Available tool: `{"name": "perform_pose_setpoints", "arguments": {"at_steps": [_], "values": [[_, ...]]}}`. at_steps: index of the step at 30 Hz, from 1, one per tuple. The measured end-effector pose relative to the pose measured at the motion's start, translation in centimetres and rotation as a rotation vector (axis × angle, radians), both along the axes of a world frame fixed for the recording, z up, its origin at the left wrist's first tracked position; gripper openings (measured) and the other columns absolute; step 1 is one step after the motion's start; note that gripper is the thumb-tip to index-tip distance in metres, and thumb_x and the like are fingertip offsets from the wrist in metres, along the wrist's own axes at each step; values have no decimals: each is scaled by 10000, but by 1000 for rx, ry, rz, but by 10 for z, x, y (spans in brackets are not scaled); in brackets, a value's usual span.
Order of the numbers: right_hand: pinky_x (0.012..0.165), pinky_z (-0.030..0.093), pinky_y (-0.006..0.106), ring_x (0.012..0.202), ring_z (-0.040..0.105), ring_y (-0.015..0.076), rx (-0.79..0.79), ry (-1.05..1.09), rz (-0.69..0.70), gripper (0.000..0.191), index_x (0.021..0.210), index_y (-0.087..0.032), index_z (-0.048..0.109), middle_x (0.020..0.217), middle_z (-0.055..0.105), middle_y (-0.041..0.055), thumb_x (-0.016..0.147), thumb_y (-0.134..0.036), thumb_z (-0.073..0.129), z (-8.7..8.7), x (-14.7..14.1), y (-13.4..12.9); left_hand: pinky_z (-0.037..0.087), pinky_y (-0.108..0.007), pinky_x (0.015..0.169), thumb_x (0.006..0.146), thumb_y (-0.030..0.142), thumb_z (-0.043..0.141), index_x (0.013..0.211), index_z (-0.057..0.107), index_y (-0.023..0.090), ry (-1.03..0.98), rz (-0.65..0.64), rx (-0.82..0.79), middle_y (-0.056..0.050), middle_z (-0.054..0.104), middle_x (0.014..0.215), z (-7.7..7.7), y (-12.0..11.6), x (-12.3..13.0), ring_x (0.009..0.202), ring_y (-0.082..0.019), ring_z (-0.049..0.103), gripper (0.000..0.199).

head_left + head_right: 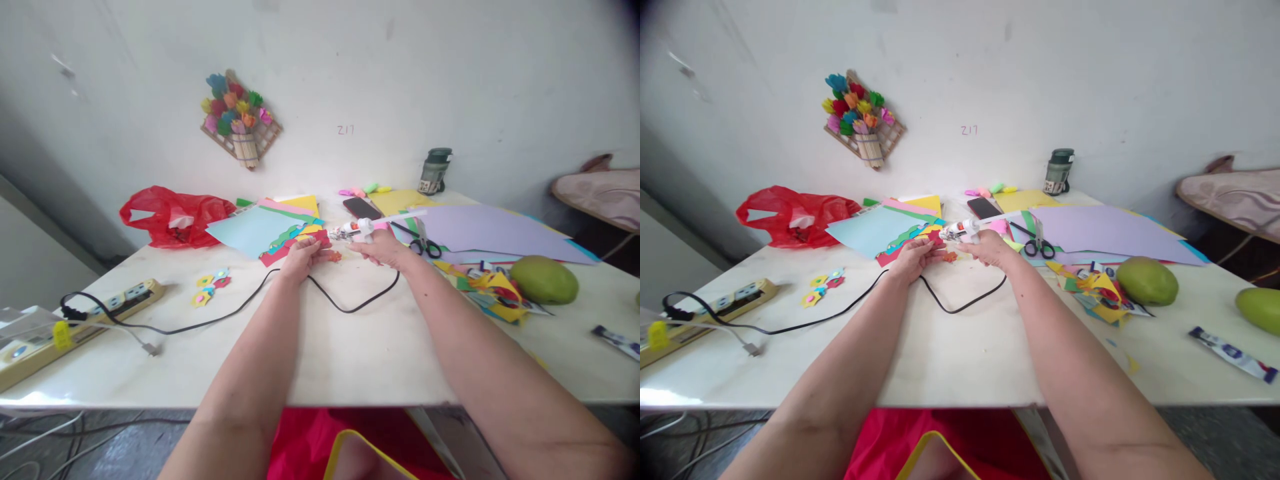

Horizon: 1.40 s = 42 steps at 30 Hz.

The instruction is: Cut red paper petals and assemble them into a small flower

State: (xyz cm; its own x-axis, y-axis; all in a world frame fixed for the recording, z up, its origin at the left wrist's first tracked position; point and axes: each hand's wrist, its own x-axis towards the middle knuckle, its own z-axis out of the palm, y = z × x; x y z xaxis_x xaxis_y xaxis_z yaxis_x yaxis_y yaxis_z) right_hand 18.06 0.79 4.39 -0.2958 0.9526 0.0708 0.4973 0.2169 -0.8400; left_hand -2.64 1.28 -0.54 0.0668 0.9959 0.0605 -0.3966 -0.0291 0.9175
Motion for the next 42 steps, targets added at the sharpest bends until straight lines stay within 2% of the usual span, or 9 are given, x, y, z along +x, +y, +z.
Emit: {"name": "perform_pose_setpoints", "arguments": {"at_steps": [8, 20, 25, 32, 42], "values": [[332, 318, 188, 367, 404, 61, 24, 18, 9, 255, 711, -161, 553, 508, 519, -24, 785, -361, 693, -6, 2, 6, 554, -465, 877, 779, 133, 683, 769, 602, 91, 2, 3, -1, -127, 718, 855, -1, 1, -1, 752, -221, 714, 91], [345, 322, 199, 368, 399, 60, 40, 32, 14, 248, 709, -164, 539, 543, 536, -12, 807, -357, 660, -3, 4, 4, 545, -465, 879, 798, 117, 654, 780, 587, 88, -2, 11, -4, -145, 718, 871, 1, -1, -1, 758, -228, 715, 75], [342, 314, 194, 362, 394, 57, 32, 32, 19, 250, 706, -162, 537, 531, 531, -14, 808, -354, 661, -4, 4, 6, 553, -437, 867, 806, 108, 637, 768, 575, 90, 6, 6, -8, -141, 718, 857, 3, -2, -1, 738, -215, 713, 75], [333, 299, 190, 345, 376, 54, 1, 58, 35, 234, 684, -160, 534, 481, 499, -36, 816, -308, 658, -2, 2, 3, 539, -463, 889, 805, 88, 624, 754, 561, 100, -8, 21, -26, -141, 718, 867, 5, -4, 0, 747, -218, 714, 82], [327, 297, 180, 334, 370, 57, -1, 30, 41, 177, 733, -149, 564, 428, 473, -49, 828, -271, 650, 4, 0, -3, 558, -437, 864, 795, 101, 635, 782, 585, 97, -9, 14, -24, -142, 726, 870, 5, -4, 1, 748, -215, 713, 52]]}}
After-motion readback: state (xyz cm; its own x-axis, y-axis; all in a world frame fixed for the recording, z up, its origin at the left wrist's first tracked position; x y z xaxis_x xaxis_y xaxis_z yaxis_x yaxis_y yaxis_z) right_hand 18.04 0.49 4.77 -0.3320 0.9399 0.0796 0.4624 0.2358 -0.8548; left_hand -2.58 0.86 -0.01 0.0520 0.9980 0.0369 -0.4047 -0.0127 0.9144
